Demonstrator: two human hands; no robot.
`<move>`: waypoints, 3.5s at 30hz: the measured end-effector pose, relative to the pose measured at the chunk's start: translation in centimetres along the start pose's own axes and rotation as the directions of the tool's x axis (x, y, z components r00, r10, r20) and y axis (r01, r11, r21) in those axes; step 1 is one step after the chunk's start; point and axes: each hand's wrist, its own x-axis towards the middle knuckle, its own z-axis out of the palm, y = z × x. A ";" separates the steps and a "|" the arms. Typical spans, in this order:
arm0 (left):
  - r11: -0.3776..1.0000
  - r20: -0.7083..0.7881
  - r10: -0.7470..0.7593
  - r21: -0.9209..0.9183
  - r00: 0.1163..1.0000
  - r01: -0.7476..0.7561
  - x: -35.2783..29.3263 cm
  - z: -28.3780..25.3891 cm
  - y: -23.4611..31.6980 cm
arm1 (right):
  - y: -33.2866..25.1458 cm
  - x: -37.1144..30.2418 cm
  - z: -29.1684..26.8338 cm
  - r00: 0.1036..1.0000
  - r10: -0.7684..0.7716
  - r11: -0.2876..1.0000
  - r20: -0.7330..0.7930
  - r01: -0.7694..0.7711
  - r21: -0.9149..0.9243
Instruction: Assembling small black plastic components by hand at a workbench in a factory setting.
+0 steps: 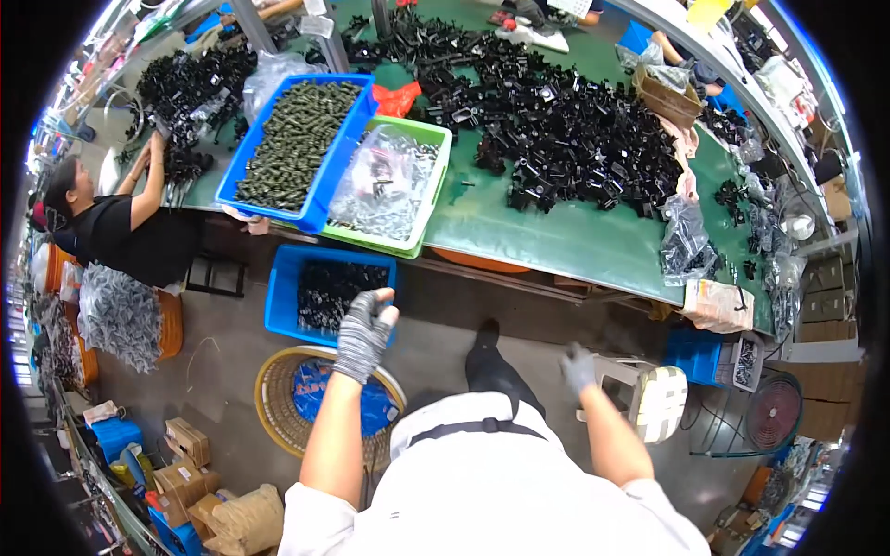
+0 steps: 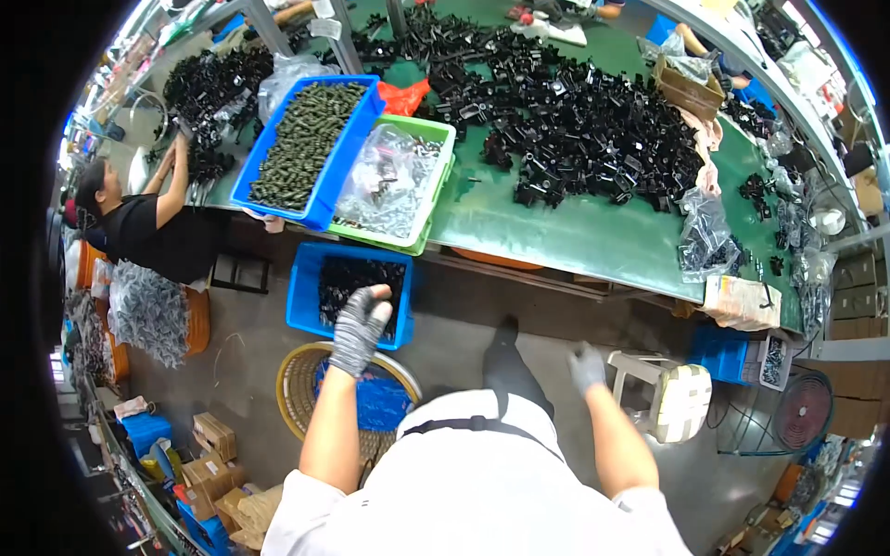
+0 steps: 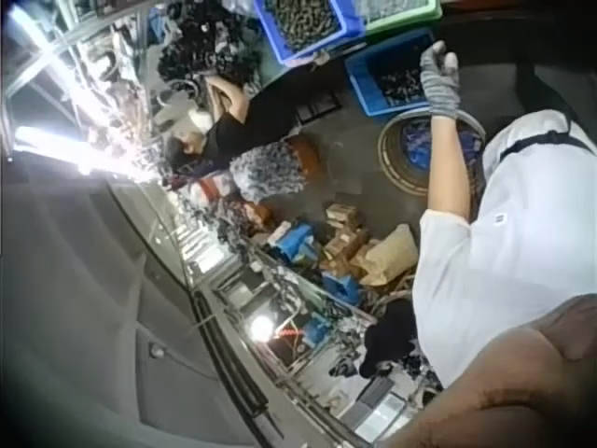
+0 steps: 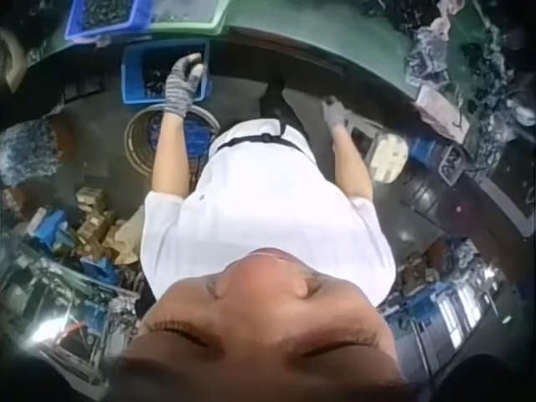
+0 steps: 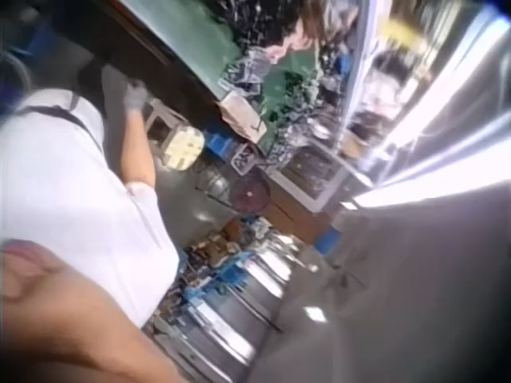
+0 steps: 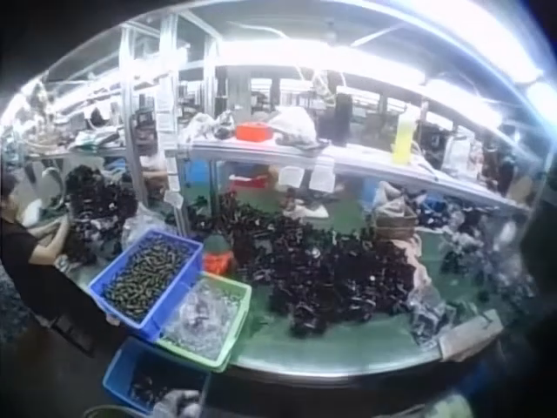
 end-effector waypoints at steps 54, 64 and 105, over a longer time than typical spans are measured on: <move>0.925 0.154 -0.298 -0.199 0.942 0.325 25.5 8.1 14.4 | -45.8 77.4 -9.9 0.654 -0.746 0.557 -0.127 0.507 -0.657; 0.777 0.082 -0.607 0.271 0.790 0.569 35.8 20.3 9.5 | -31.2 53.2 -20.7 0.970 -0.229 0.762 -0.083 0.232 0.605; 0.060 0.689 -0.014 -0.723 0.724 0.689 19.5 9.5 14.1 | -33.4 33.1 -16.3 0.556 -0.760 -0.064 0.338 -0.580 0.812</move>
